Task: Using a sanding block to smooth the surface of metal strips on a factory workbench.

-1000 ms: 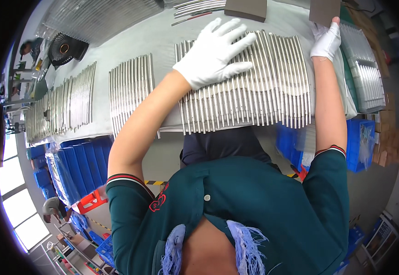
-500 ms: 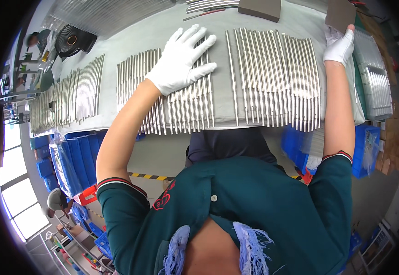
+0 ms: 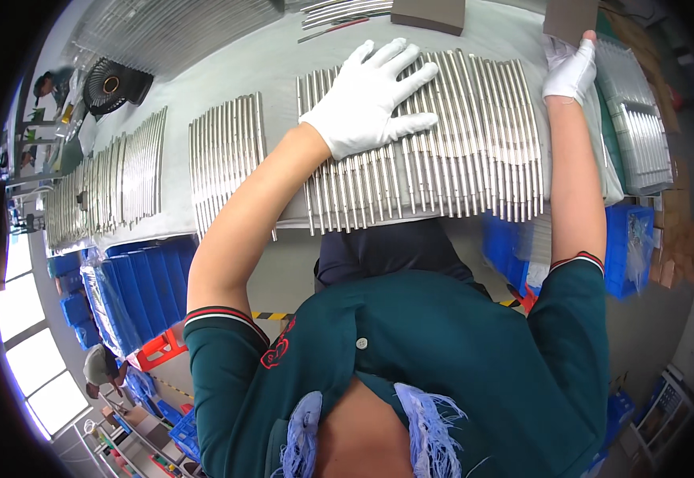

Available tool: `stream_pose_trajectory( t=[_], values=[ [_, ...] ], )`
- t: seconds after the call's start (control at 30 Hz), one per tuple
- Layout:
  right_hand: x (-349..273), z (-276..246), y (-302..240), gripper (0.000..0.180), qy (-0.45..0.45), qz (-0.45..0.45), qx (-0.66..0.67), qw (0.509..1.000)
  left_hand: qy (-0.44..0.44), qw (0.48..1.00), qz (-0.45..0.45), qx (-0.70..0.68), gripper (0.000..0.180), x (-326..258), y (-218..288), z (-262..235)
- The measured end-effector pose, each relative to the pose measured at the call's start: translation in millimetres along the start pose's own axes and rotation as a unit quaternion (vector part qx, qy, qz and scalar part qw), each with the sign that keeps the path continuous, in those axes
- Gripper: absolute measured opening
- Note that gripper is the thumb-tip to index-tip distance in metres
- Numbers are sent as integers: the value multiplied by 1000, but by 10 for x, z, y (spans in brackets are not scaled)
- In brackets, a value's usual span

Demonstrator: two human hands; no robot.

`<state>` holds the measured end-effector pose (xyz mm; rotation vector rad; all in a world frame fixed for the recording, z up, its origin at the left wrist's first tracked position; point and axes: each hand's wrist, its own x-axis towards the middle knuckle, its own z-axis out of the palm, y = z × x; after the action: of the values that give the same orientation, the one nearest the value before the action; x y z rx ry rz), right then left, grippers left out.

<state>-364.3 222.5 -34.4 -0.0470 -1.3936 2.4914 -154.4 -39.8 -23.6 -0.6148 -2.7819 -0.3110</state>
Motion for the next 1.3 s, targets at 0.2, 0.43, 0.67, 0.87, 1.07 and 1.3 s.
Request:
stream_pose_trajectory(
  t=[0.2, 0.43, 0.67, 0.87, 1.07, 1.3],
  values=[
    [11, 21, 17, 50, -9, -7, 0, 1000, 0, 1000, 10, 11, 76, -16, -29, -25],
    [99, -77, 41, 47, -34, -7, 26, 999, -35, 998, -2, 58, 73, -443, -287, -329],
    [52, -59, 85, 49, -51, 15, 27, 998, -21, 998, 60, 17, 70, 141, 100, -127],
    [2, 36, 32, 48, -51, 19, 39, 998, 4, 997, 75, -25, 70, 689, 418, 295],
    [-128, 166, -68, 56, -3, 91, 84, 992, -8, 998, 62, -10, 72, 500, 308, 202],
    [70, -159, -61, 57, -137, 201, 261, 934, -72, 996, 50, 27, 67, 81, 79, -126]
  ],
)
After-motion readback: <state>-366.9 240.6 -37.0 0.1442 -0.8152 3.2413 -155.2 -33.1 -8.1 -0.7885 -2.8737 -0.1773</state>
